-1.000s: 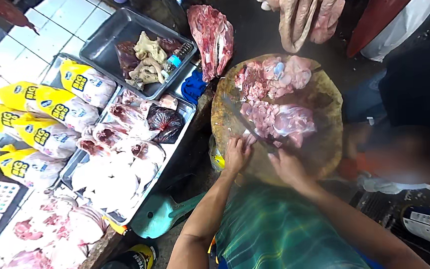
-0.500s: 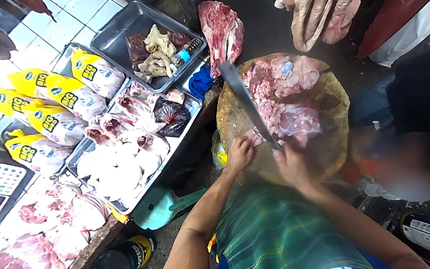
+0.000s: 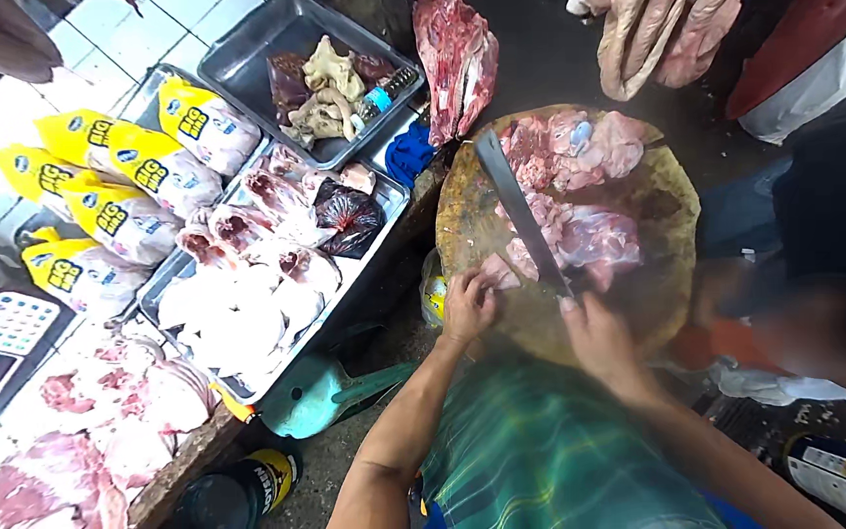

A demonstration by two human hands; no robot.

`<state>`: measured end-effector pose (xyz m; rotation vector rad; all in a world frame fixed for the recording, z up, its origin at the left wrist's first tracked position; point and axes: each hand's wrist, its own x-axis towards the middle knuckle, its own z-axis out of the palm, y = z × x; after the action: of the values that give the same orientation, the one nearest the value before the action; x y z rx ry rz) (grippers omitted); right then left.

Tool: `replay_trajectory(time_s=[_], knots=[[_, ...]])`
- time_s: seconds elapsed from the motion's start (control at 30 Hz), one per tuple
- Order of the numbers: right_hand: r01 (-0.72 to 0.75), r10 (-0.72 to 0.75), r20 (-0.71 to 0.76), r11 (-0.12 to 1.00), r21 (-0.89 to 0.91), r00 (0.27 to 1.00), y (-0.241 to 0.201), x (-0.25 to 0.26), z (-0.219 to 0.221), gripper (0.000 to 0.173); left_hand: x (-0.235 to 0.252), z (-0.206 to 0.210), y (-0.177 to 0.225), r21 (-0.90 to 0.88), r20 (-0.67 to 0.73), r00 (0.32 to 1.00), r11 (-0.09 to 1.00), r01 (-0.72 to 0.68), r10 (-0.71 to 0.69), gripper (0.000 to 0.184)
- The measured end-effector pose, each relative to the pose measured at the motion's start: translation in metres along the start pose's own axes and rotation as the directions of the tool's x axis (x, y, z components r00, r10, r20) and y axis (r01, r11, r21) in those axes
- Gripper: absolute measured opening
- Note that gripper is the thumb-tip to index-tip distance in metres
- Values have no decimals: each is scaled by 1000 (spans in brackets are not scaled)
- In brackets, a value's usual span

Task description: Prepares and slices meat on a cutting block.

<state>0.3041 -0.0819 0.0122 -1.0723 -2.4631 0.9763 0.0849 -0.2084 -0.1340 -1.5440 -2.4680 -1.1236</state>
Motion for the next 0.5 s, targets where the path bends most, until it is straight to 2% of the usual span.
replay_trajectory(time_s=[0.07,0.1,0.13,0.17,0.2,0.23,0.33,0.4,0.5], knots=[[112,-109,-81,993,33,991,-4,4,17,56,4,2,-1,14,-2,1000,1000,-18,18,26],[107,-106,-56,994,9,993,1,6,29,55,7,4,-2,20,13,1000,999,-28,27,25],[49,-48,36,998,-45,998,9,6,40,57,9,6,-4,27,42,999,999,-36,35,24],[-59,85,193,989,-139,978,17,6,47,60,9,9,-6,38,83,996,998,-41,37,24],[-158,235,333,958,-241,913,23,9,50,64,10,11,-8,55,120,992,997,-45,39,24],[-217,326,391,930,-298,861,27,13,49,67,12,12,-9,69,141,989,996,-50,40,23],[-329,424,388,899,-287,818,35,13,30,68,13,12,-9,73,168,985,996,-52,39,21],[-369,435,338,897,-244,834,38,14,17,68,14,9,-11,53,163,986,998,-46,37,23],[-300,344,267,934,-194,900,25,8,-1,64,7,-1,-9,-18,109,994,1000,3,-1,29]])
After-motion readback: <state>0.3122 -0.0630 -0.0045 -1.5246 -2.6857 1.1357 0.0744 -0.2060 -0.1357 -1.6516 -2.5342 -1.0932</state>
